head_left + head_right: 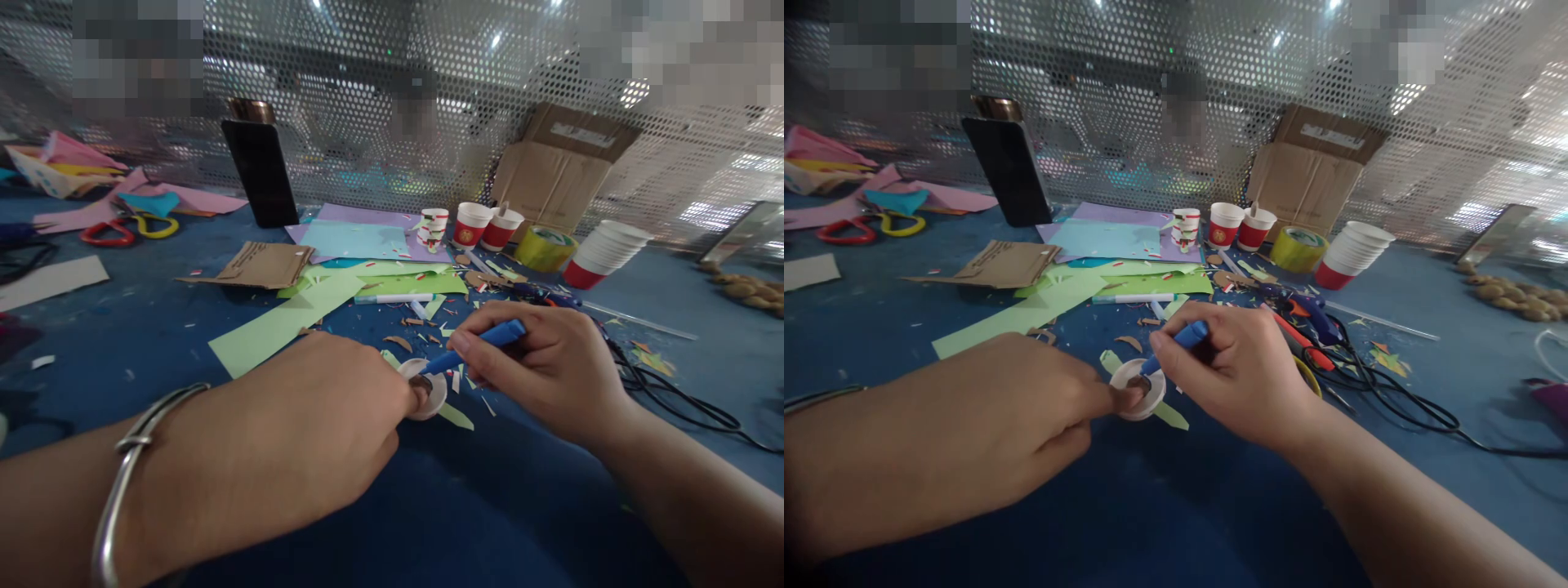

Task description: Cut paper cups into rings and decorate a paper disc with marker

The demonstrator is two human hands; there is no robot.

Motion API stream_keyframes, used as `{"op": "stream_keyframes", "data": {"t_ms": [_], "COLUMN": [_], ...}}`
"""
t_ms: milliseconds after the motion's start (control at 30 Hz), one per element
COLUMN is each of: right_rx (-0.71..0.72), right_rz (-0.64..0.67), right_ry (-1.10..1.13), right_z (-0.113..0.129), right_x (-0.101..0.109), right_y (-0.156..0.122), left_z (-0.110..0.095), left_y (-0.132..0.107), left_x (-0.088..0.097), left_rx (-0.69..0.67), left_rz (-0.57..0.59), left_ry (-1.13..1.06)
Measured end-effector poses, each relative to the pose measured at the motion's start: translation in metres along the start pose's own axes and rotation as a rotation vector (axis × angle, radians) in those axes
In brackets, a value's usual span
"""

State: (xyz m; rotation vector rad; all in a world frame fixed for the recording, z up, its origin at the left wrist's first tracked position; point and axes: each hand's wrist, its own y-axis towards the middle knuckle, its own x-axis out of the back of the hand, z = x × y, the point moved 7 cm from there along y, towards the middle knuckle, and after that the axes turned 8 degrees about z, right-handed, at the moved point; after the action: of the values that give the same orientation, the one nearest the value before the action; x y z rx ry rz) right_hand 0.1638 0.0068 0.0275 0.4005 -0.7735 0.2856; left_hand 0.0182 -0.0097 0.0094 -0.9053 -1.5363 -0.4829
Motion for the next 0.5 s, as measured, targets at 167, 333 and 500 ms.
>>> {"op": "stream_keyframes", "data": {"t_ms": [167,333,500], "right_rx": [-0.022,-0.022,-0.02], "right_rz": [0.009,0.008,0.001], "right_ry": [0.023,0.021,0.026], "right_z": [-0.0059,-0.0082,-0.0081], "right_x": [-0.0046,-0.0056,-0.0047], "right_y": [0.0011,0.0033,0.0038], "left_z": [-0.0013,-0.0003,0.0001], "left_y": [0.0023,0.0019,0.0005], "left_x": [0.0009,-0.0005,0.0014], "left_rx": [0.005,0.002,0.002], "left_rz": [0.022,0.023,-0.012], "left_ry": [-0.001,0.003,-0.007]}}
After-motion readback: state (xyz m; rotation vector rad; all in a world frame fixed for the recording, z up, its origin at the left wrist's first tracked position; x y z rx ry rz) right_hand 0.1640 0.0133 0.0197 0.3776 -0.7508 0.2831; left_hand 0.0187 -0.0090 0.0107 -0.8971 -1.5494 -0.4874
